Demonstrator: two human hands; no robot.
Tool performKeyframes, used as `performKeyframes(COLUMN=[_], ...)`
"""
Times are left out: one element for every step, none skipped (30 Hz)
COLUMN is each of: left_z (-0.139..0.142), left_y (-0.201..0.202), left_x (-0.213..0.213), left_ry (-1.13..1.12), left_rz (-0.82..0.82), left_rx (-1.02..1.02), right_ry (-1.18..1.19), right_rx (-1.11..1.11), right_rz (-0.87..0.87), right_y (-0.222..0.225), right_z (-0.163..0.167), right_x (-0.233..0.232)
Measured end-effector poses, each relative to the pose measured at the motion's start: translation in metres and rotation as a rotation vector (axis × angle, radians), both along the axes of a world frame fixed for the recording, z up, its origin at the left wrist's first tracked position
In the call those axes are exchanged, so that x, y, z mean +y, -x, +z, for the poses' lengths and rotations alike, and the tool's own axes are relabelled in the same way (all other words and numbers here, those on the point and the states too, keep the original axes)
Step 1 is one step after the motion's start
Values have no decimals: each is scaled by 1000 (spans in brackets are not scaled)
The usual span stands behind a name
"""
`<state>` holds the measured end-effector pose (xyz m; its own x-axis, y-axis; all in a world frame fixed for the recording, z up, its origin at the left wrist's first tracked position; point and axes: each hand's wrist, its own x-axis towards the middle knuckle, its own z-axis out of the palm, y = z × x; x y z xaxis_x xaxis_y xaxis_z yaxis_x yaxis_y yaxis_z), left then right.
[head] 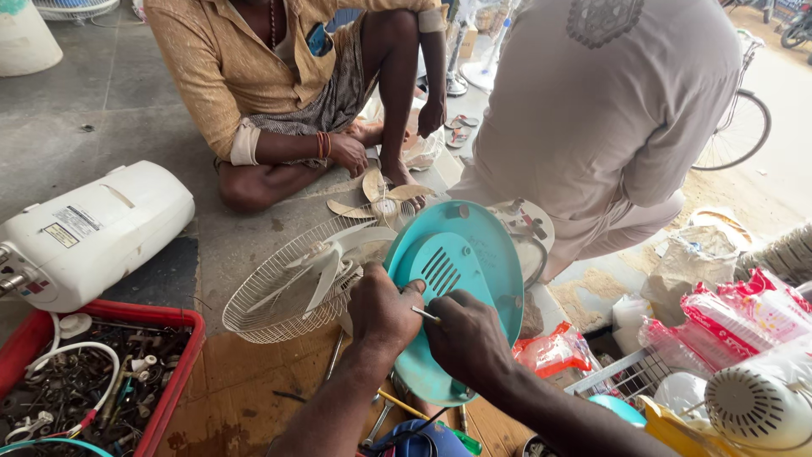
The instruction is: The person repairs a disassembled table fan by connecting internal wires and reattaching the rear motor cover. They use a screwdriver to secure the cover and manipulate the wiring with their hands.
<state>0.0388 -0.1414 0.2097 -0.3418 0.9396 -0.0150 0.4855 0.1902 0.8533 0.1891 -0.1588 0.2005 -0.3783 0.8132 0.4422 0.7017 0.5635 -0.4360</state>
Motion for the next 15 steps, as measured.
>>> performKeyframes(left_z=[-1, -3, -4, -5, -7, -8, -9, -11, -11, -12, -13, -13, -13, -13, -12], left_y=[0, 0, 0, 1, 2, 4, 6, 8, 8, 9, 10, 9, 9, 8, 8], left_x=[0, 1, 1, 1, 1, 1, 0, 1, 1, 2, 3, 4, 4, 5, 5], left_ry=[19, 34, 49, 36, 19, 1, 1, 1, -3, -1, 3, 12, 13, 12, 14], left_rz=[-6, -11, -16, -12, -7, -3, 4, 4, -1, 1, 3, 5, 4, 5, 7], left_rx=[-19, -37, -55, -68, -80, -94, -69, -43, -17, -22, -26, -31, -46, -61, -74], right_ry=[22, 41, 59, 74, 86, 96, 130, 163, 194, 160, 127, 98, 87, 75, 65], right_rx=[-17, -33, -49, -57, -63, -71, -72, -71, -69, 20, 109, 196, 191, 186, 181], right_rz=[-18, -35, -52, -55, -57, -58, -78, -103, -134, -138, -142, -146, -108, -69, -28], right_y=[0, 1, 2, 3, 4, 5, 6, 7, 8, 8, 8, 7, 8, 7, 7], right_z=[-2, -5, -7, -9, -11, -12, -12, -13, -12, -12, -11, -10, -10, -9, -10], right_x=[1, 3, 4, 5, 7, 8, 8, 7, 6, 5, 1, 0, -2, -5, -6])
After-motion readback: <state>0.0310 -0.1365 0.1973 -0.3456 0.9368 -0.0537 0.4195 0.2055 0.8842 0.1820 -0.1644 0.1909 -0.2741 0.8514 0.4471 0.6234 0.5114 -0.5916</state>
